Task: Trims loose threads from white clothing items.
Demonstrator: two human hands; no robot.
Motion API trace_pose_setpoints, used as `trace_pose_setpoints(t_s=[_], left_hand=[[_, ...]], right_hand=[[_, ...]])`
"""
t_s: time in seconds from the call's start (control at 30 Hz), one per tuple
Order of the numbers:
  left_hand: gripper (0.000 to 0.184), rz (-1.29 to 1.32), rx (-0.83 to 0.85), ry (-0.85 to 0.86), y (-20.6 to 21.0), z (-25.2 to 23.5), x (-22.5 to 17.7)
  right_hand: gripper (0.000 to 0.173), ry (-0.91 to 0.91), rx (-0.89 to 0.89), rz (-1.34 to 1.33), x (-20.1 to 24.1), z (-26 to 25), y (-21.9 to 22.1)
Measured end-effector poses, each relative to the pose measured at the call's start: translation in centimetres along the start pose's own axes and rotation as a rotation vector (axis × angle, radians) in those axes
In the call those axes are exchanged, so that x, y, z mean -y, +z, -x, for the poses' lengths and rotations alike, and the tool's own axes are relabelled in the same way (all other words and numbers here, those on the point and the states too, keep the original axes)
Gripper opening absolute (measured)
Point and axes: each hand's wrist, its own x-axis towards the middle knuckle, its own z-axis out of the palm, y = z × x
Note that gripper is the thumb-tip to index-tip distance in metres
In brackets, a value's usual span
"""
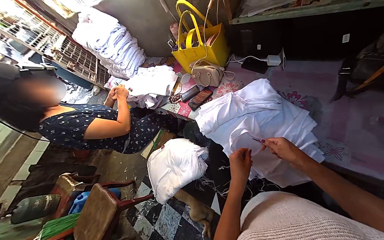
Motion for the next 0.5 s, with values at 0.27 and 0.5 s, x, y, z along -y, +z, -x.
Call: trace_pose_setpoints(t_s=[0.27,0.5], left_hand=[[0.014,-0.447,0.073,0.187,2.5,-0.4,2.9],[0.010,-0.380,0.054,-0.039,-4.0,5.6,6.5]], right_hand=[[0.040,-0.288,-0.006,0.037,1.4,0.9,-2.0],[0.036,-0.467,-0.683,0.205,2.7,-2.2,-8.1]])
